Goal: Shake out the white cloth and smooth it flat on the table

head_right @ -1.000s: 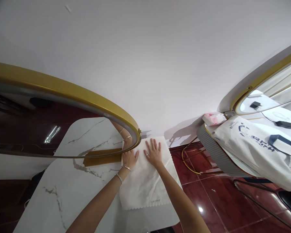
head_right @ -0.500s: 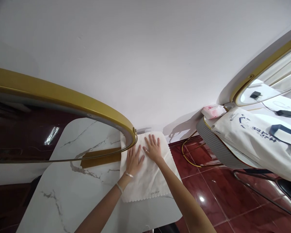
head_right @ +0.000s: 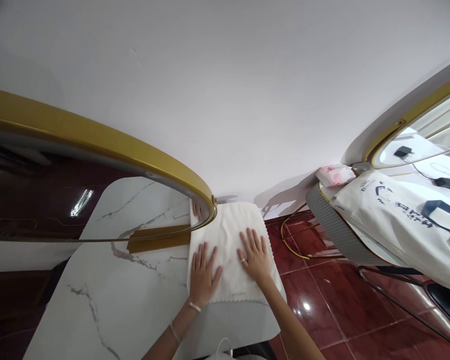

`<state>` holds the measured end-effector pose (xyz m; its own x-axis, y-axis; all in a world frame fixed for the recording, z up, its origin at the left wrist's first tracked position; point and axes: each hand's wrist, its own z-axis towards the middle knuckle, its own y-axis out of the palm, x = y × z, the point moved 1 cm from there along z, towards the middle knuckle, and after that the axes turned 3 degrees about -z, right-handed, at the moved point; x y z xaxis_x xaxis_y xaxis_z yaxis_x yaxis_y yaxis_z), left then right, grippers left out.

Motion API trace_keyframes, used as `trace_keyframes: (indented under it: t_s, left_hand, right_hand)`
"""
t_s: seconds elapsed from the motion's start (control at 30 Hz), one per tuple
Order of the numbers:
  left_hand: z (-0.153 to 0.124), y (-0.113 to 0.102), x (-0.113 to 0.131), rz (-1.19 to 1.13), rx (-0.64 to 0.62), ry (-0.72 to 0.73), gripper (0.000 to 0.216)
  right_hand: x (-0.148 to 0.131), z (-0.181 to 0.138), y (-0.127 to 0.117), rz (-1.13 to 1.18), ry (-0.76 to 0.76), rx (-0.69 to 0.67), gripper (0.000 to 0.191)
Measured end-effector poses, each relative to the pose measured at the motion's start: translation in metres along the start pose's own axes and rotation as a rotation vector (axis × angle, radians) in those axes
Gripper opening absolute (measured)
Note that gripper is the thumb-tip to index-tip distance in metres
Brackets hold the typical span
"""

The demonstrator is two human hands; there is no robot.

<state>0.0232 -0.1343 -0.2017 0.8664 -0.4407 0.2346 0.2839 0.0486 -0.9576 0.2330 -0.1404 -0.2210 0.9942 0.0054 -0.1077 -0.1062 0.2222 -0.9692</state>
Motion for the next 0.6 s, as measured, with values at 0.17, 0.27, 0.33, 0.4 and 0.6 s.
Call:
trace_keyframes:
  t_s: [0.17,0.27,0.33,0.4,0.6]
  left_hand:
    - [0.039,0.006,-0.002,-0.031,0.018,-0.025,0.057]
    - [0.043,0.007,-0.003,-0.036,0.023,-0.028,0.056]
    - [0.037,0.006,-0.003,-0.034,0.026,-0.029,0.057]
    - [0.023,0.004,-0.002,-0.024,0.031,-0.038,0.058]
    - [-0.054,-0.005,0.012,0.009,0.012,-0.043,0.063]
  right_hand:
    - [0.015,0.047,0.01,-0.021,0.0,-0.032,0.058]
    - [0.017,0.056,0.012,-0.029,0.001,-0.048,0.056]
    - [0.015,0.051,0.01,-0.024,-0.009,-0.045,0.057]
    - [0.012,0.037,0.005,-0.013,-0.03,-0.035,0.06]
    - [-0.006,-0.039,-0.015,0.017,-0.117,-0.037,0.068]
